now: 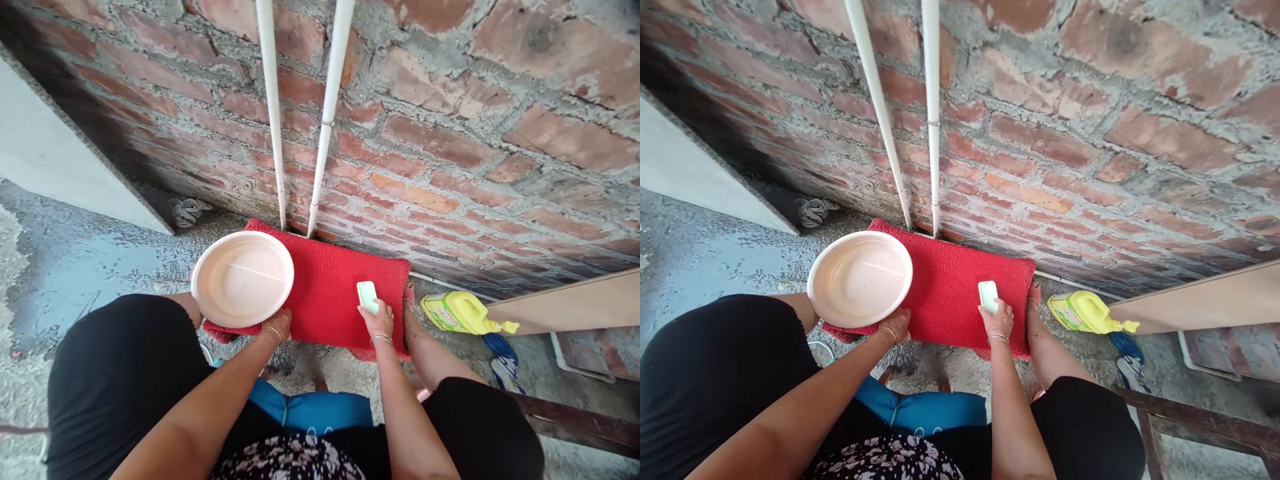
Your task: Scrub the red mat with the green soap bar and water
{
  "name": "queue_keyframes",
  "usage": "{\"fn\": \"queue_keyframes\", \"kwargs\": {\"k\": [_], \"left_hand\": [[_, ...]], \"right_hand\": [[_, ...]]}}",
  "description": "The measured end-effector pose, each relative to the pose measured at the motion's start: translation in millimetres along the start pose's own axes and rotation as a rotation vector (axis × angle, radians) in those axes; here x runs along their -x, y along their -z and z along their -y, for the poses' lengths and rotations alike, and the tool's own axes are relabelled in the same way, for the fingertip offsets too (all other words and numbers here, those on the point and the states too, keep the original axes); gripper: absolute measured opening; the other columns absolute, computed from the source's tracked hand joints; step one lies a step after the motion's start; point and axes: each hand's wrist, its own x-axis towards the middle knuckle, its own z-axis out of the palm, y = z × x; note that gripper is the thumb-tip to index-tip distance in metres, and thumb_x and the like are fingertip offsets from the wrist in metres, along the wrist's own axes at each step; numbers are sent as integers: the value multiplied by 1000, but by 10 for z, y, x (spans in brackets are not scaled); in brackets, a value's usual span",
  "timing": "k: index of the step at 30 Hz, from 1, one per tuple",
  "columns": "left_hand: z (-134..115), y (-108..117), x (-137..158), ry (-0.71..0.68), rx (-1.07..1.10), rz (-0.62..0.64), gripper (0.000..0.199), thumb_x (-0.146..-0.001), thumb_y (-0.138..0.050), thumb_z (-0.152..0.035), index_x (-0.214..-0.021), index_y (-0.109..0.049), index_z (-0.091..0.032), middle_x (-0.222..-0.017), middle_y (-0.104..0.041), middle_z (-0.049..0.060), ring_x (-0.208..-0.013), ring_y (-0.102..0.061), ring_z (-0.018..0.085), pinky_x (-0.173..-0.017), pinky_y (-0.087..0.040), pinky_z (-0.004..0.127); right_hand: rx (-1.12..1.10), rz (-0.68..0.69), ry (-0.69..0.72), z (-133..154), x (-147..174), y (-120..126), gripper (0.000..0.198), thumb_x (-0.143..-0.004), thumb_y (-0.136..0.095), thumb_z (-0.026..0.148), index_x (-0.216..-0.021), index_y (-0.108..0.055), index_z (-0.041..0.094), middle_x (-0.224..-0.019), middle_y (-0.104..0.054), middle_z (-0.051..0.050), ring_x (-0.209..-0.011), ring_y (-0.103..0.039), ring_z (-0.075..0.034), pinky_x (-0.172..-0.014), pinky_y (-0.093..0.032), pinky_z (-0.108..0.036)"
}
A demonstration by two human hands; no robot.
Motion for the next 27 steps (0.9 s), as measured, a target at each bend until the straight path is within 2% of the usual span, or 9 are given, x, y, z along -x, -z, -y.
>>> {"fn": "queue_keyframes", "kwargs": {"k": [3,7,10,14,17,19,21,25,27], "left_hand": [[-5,-2,-2,18,39,7,50,-56,-76,-22,-102,-60,-13,-109,-61,14,-103,-57,28,-91,-42,40],[-11,-34,-13,24,79,12,50,-56,-76,-18,-104,-61,-11,-108,-62,16,-102,-58,30,-91,-43,42],[-10,-60,-18,24,79,-1,48,-60,-72,-16,-106,-61,-10,-110,-61,19,-105,-57,34,-93,-41,45],[-7,-59,-17,13,61,-1,47,-61,-70,-14,-107,-60,-9,-109,-62,20,-105,-57,36,-92,-41,47],[-8,-40,-25,8,52,5,48,-59,-72,-14,-105,-61,-9,-108,-62,19,-102,-58,35,-91,-42,45],[-12,-29,-32,6,48,8,49,-57,-73,-14,-104,-61,-8,-106,-63,19,-101,-59,34,-90,-43,44],[-17,-20,-35,6,41,10,48,-57,-73,-14,-103,-62,-8,-104,-63,19,-99,-59,34,-89,-43,44],[-29,4,-12,7,23,8,48,-58,-73,-17,-104,-62,-9,-105,-63,18,-100,-59,33,-88,-44,45],[-35,19,8,4,15,2,48,-59,-73,-18,-105,-61,-9,-106,-63,19,-100,-59,32,-87,-45,44]], "right_hand": [[202,1,108,51,-69,142,65,-70,-62,58,-122,-52,22,-115,-53,-12,-102,-52,-27,-83,-39,-35],[405,217,259,209,-263,272,64,-75,-61,48,-133,-43,28,-112,-52,-7,-98,-54,-22,-81,-38,-31],[484,230,383,542,-390,283,61,-76,-60,41,-134,-42,30,-111,-51,-6,-96,-53,-21,-82,-37,-31],[478,282,605,1169,-501,164,58,-74,-61,32,-130,-46,33,-114,-50,-5,-99,-51,-21,-85,-34,-32],[507,341,660,1321,-631,121,57,-72,-60,26,-127,-49,35,-115,-51,-5,-101,-50,-21,-86,-33,-33],[523,344,642,1109,-753,209,56,-72,-60,23,-126,-50,36,-115,-52,-5,-101,-50,-21,-85,-33,-33],[538,330,565,682,-885,404,57,-71,-61,22,-125,-51,36,-115,-53,-5,-99,-52,-22,-84,-35,-35],[616,247,170,-306,-1046,921,52,-63,-67,26,-115,-61,31,-109,-57,-11,-94,-56,-30,-79,-39,-45],[634,182,10,-609,-1030,1107,47,-61,-67,27,-108,-65,26,-108,-57,-16,-93,-57,-35,-76,-39,-51]]}}
